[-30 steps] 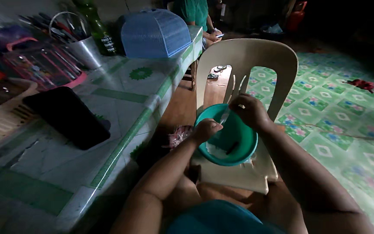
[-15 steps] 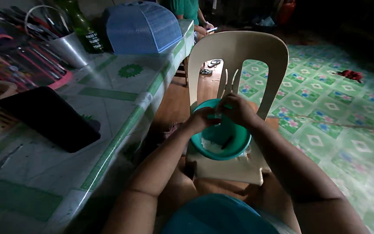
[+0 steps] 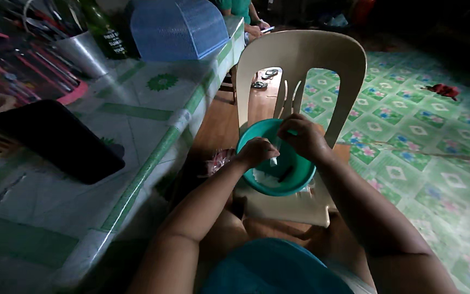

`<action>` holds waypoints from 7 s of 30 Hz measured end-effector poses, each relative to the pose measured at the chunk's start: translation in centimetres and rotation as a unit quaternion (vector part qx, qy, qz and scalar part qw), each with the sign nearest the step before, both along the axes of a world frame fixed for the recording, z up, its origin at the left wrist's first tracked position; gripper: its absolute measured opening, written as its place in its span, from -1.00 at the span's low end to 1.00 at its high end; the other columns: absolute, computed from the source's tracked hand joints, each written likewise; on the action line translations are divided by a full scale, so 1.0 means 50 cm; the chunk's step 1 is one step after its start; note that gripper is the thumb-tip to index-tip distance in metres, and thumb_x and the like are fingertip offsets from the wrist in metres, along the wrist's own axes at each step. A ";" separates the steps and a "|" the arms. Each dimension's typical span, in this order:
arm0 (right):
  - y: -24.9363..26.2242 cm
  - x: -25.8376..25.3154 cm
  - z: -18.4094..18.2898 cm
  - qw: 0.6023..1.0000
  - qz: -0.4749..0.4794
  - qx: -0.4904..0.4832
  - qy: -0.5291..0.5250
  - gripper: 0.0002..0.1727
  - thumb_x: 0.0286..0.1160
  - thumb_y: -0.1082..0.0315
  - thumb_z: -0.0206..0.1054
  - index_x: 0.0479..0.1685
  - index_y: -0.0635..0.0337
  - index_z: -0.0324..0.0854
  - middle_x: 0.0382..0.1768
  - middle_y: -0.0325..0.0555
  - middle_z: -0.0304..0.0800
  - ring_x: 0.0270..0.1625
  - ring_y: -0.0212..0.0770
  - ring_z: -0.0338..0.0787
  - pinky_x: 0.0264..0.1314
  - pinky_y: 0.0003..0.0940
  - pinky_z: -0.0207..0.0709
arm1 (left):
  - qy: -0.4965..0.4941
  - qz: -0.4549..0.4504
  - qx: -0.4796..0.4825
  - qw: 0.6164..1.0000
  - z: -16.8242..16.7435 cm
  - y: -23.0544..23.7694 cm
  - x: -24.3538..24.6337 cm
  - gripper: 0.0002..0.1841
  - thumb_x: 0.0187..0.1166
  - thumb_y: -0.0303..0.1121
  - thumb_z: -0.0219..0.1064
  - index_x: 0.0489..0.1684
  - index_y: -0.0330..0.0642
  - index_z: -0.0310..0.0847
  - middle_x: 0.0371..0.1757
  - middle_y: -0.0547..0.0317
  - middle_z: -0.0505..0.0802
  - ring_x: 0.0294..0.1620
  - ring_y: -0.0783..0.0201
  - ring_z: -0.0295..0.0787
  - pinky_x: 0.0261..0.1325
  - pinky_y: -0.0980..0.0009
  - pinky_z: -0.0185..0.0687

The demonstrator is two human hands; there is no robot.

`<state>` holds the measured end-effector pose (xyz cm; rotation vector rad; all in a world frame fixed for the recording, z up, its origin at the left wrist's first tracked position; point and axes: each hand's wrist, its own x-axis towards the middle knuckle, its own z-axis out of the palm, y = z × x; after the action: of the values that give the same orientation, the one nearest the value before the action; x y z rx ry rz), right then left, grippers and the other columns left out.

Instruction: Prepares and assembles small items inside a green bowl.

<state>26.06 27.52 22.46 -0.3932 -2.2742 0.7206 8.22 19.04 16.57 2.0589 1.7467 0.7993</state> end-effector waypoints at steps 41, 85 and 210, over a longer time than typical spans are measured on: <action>-0.008 -0.003 0.040 0.997 0.008 0.055 0.061 -0.90 0.51 0.42 0.39 -0.26 0.26 0.78 0.06 0.02 0.76 0.25 -0.17 0.71 0.35 -0.23 0.60 | -0.038 -0.055 0.094 0.993 -0.052 0.024 -0.036 -0.75 0.52 -0.22 0.49 -0.29 -0.26 0.89 -0.04 -0.06 0.90 0.22 0.03 0.77 0.39 0.09 0.59; 0.067 -0.026 -0.249 0.883 -0.044 0.037 -0.466 -0.57 0.39 0.57 0.45 0.28 0.14 0.75 0.34 0.20 0.72 0.55 0.36 0.53 0.43 0.57 0.34 | -0.268 0.186 -0.011 0.945 -0.016 -0.002 -0.023 -0.77 0.50 -0.18 0.55 -0.11 -0.13 0.83 -0.13 0.17 0.88 -0.05 0.32 0.78 0.15 0.19 0.68; 0.071 0.043 0.072 0.917 -0.049 0.244 -0.311 -0.90 0.30 0.54 0.50 -0.23 0.24 0.81 -0.05 0.26 0.79 0.14 0.40 0.76 0.17 0.52 0.53 | -0.136 0.108 0.101 0.980 0.073 -0.025 -0.035 -0.71 0.70 -0.15 0.34 0.06 -0.13 0.86 0.06 0.13 0.88 0.17 0.34 0.78 0.36 0.29 0.64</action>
<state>28.20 31.08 26.06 -0.5411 -2.8857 -0.0705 6.49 17.80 20.20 1.7891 1.8144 1.3062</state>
